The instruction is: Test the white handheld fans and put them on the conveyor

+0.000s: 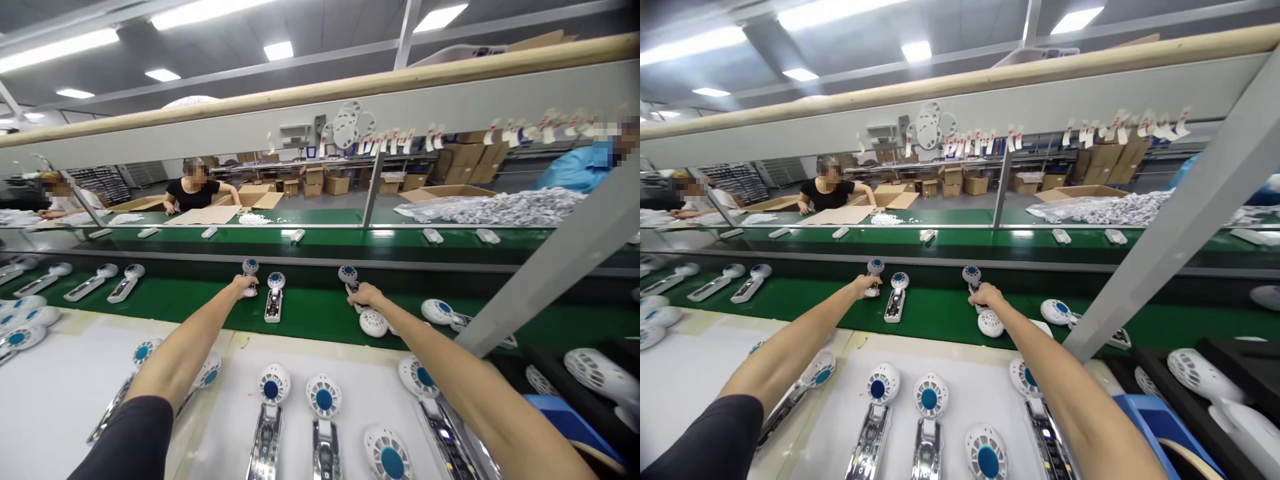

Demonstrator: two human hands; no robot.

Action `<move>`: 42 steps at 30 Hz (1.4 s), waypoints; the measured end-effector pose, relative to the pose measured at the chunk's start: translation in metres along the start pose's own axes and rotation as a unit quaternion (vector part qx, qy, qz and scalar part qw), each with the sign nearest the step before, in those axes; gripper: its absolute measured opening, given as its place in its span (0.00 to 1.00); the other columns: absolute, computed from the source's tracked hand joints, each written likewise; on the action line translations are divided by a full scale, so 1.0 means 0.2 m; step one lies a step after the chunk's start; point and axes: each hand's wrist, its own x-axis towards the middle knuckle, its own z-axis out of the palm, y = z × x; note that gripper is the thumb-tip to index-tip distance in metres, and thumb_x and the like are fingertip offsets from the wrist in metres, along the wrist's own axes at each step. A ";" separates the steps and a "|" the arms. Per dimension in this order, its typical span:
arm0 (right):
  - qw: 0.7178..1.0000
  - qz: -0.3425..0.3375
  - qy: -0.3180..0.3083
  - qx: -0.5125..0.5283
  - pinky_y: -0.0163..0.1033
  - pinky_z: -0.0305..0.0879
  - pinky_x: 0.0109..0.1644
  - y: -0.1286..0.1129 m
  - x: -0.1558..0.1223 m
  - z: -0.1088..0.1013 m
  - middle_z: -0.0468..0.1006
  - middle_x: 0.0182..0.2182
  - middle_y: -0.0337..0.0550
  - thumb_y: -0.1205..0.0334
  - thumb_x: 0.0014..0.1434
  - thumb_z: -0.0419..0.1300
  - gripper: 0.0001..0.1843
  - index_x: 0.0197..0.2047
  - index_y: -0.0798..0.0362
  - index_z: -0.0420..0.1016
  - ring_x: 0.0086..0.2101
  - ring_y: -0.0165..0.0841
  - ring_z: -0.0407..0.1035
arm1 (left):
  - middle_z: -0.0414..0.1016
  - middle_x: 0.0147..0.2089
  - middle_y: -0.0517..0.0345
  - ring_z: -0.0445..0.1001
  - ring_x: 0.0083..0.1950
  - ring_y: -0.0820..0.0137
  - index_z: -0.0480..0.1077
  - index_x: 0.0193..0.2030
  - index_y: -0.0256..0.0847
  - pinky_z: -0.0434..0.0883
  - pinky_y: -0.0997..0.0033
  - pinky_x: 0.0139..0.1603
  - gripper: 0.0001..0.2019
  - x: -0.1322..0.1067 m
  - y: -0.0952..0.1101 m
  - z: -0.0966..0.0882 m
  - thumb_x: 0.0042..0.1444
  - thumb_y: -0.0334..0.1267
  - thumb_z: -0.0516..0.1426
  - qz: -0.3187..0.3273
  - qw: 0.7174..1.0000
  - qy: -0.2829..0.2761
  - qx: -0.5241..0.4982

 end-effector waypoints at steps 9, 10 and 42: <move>0.921 -0.131 -0.036 0.365 0.32 0.73 0.31 -0.17 -0.25 -0.04 0.76 0.34 0.39 0.58 0.72 0.57 0.11 0.46 0.59 0.72 0.27 0.25 0.71 | 0.77 0.40 0.51 0.76 0.35 0.71 0.71 0.49 0.32 0.78 0.68 0.36 0.09 -0.36 0.26 -0.04 0.66 0.34 0.55 0.114 0.975 -0.139 -0.130; 0.905 -0.146 -0.035 0.397 0.34 0.75 0.32 -0.18 -0.31 -0.06 0.76 0.34 0.40 0.61 0.73 0.53 0.10 0.45 0.58 0.71 0.27 0.25 0.72 | 0.77 0.39 0.51 0.76 0.33 0.71 0.70 0.47 0.32 0.78 0.68 0.34 0.08 -0.43 0.27 -0.03 0.63 0.30 0.54 0.128 0.969 -0.154 -0.143; 0.759 -0.428 -0.034 0.490 0.40 0.81 0.37 -0.04 -0.90 0.10 0.72 0.57 0.43 0.71 0.56 0.59 0.37 0.66 0.41 0.54 0.40 0.33 0.77 | 0.72 0.62 0.48 0.83 0.44 0.62 0.55 0.64 0.50 0.82 0.64 0.34 0.32 -0.98 -0.05 0.08 0.57 0.30 0.63 0.313 0.842 -0.402 -0.179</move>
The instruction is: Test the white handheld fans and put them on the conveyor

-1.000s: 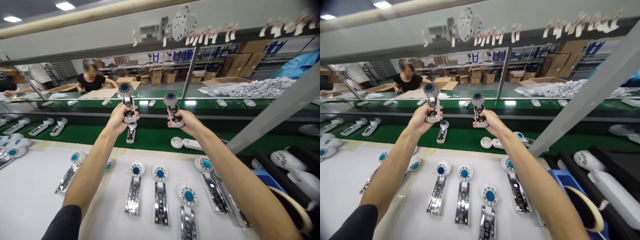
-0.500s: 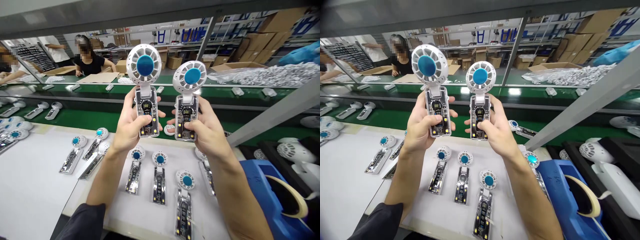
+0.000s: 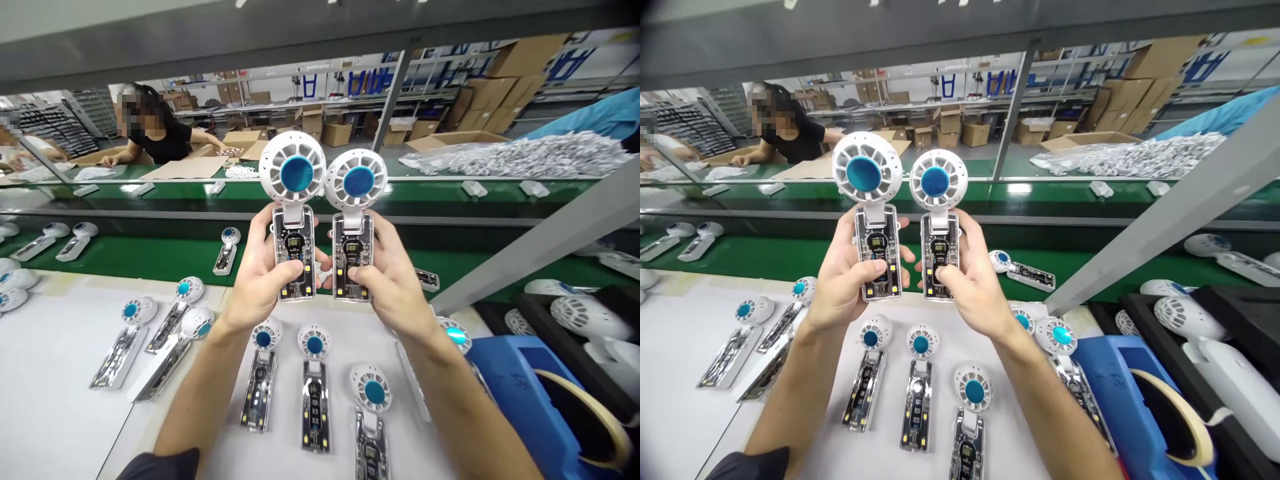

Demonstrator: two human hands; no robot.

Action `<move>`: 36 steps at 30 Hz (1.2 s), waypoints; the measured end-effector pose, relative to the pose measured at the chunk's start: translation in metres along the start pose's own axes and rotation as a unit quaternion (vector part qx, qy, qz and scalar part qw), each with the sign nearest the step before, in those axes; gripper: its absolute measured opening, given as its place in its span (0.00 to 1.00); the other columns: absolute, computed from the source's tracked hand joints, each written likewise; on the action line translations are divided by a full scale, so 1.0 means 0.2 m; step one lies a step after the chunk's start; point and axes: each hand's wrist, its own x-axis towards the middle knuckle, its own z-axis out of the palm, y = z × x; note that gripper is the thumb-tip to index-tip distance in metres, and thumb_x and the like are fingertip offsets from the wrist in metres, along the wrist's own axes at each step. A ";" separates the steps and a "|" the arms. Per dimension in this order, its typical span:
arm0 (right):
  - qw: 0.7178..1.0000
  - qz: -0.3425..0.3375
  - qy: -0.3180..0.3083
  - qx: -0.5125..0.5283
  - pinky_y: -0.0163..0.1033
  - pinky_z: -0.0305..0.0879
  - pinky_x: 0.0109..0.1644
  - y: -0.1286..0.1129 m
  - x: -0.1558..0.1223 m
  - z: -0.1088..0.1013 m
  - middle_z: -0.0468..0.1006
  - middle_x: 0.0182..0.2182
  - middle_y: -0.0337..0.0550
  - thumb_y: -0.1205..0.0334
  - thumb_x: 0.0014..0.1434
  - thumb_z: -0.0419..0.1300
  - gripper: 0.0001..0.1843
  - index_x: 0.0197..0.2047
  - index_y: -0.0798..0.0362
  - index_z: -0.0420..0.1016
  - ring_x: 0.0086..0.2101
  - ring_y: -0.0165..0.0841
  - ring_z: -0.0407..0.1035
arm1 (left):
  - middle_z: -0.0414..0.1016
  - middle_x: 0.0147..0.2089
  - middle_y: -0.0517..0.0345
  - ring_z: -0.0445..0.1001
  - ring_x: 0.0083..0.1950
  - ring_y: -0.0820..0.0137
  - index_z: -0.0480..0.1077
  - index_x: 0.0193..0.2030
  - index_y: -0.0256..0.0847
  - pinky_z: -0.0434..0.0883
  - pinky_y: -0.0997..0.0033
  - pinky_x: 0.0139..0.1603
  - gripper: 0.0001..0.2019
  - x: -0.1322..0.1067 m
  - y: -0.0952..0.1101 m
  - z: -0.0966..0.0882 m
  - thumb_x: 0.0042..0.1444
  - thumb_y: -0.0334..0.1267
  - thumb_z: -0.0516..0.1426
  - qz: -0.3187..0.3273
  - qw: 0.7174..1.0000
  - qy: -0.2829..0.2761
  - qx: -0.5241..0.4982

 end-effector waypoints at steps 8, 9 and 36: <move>0.999 0.007 0.010 0.040 0.42 0.81 0.35 -0.01 0.00 -0.01 0.73 0.53 0.41 0.73 0.54 0.58 0.37 0.65 0.41 0.56 0.34 0.31 0.77 | 0.73 0.59 0.49 0.82 0.38 0.66 0.53 0.65 0.49 0.81 0.66 0.31 0.34 0.01 -0.01 0.05 0.55 0.30 0.63 -0.036 0.999 0.017 -0.029; 0.999 0.011 0.014 0.041 0.42 0.81 0.35 -0.01 0.00 -0.01 0.73 0.53 0.41 0.72 0.54 0.58 0.37 0.65 0.41 0.56 0.35 0.32 0.77 | 0.73 0.60 0.49 0.81 0.38 0.66 0.53 0.65 0.49 0.81 0.66 0.32 0.34 0.01 -0.02 0.05 0.55 0.31 0.63 -0.039 0.998 0.023 -0.031; 0.998 0.033 0.030 0.033 0.43 0.83 0.39 -0.05 -0.02 -0.03 0.72 0.59 0.44 0.69 0.58 0.60 0.39 0.69 0.37 0.55 0.47 0.39 0.78 | 0.75 0.59 0.47 0.80 0.34 0.68 0.54 0.63 0.48 0.78 0.68 0.30 0.33 0.00 -0.05 0.06 0.53 0.32 0.63 -0.047 0.996 0.036 -0.071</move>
